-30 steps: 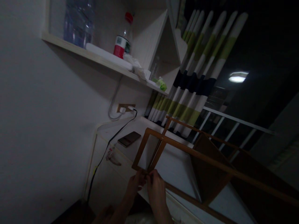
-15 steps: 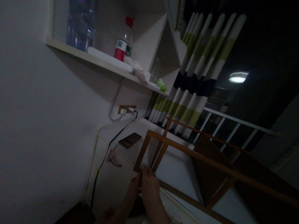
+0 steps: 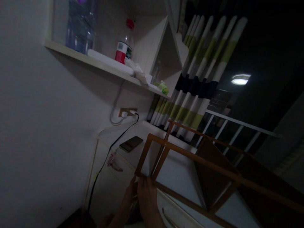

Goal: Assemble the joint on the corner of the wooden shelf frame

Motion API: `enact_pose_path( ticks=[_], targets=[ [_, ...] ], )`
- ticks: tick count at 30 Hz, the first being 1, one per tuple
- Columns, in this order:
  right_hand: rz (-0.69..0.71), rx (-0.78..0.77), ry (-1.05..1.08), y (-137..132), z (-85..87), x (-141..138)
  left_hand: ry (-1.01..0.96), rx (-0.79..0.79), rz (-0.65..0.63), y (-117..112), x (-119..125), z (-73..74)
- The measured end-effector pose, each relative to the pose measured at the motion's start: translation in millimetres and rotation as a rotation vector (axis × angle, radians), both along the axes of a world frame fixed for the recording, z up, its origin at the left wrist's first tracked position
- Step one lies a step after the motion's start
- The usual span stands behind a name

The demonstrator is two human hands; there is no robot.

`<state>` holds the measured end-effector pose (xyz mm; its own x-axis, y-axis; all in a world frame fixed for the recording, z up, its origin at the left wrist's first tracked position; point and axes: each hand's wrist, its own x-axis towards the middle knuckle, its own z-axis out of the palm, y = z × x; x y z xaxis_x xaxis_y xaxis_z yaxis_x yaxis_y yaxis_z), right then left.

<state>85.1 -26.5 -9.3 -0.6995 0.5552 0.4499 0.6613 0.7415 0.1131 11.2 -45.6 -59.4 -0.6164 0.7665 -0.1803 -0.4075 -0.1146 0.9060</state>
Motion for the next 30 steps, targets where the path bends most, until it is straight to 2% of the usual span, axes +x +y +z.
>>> enact_pose_path(
  ticks=[5,9,16,19,22,24,27,28,30],
  targets=[
    [0.049,0.032,-0.028,-1,-11.5,-1,-0.016,-0.036,0.025,-9,0,0.0],
    [0.042,0.12,0.016,3,-25.1,3,0.075,0.004,0.037,-16,4,3.2],
    [0.168,0.347,0.202,28,-62.9,13,0.189,0.056,0.051,0,13,23.8],
    [0.225,0.373,0.189,35,-66.4,20,0.152,0.04,0.123,8,12,22.6],
    [0.238,0.354,0.134,35,-62.2,25,0.166,0.036,0.244,12,7,16.0],
    [0.223,0.33,0.1,33,-58.8,26,0.267,0.028,0.377,14,0,13.2],
    [0.181,0.308,0.093,30,-57.1,26,0.567,0.055,0.568,16,-11,16.9],
    [0.167,0.305,0.105,30,-57.4,25,0.677,0.085,0.586,17,-15,20.3],
    [0.143,0.284,0.124,29,-58.5,24,0.832,0.165,0.534,18,-20,29.2]
  ],
)
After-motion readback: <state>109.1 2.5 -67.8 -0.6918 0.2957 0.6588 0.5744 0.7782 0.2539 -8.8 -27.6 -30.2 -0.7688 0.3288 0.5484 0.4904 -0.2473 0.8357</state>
